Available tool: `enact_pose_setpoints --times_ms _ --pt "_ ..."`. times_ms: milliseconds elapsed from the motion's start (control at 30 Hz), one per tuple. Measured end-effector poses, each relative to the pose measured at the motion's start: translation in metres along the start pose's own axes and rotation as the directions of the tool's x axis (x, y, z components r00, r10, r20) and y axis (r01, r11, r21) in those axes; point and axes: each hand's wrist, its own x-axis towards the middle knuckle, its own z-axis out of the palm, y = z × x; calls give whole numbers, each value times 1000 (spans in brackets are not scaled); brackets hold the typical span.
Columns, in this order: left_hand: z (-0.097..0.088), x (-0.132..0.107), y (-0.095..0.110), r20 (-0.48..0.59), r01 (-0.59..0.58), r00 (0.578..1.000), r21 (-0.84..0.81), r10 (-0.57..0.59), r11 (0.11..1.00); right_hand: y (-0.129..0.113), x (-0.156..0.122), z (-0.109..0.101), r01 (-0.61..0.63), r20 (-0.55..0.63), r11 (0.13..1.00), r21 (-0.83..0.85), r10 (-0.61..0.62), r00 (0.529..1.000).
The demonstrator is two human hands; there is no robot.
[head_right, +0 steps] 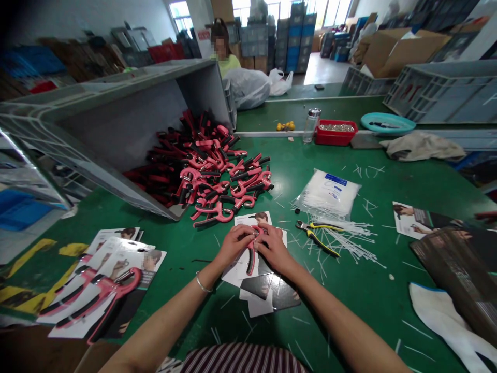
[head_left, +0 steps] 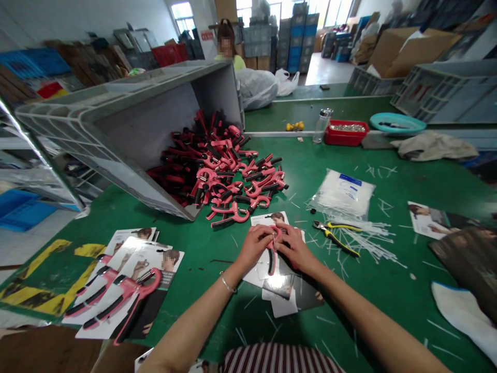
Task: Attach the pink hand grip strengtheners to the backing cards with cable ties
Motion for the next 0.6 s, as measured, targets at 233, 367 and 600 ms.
enact_pose_setpoints --times_ms 233,367,600 --pt "1 -1 -1 8 -12 1000 2 12 1000 -3 2 -3 -16 18 1000 -4 16 1000" --pt "-1 -3 0 22 -29 999 49 28 998 0 2 -2 -29 7 999 21 29 1000" --pt "-16 6 6 137 -23 990 27 20 999 7 8 4 -67 -71 992 102 75 995"
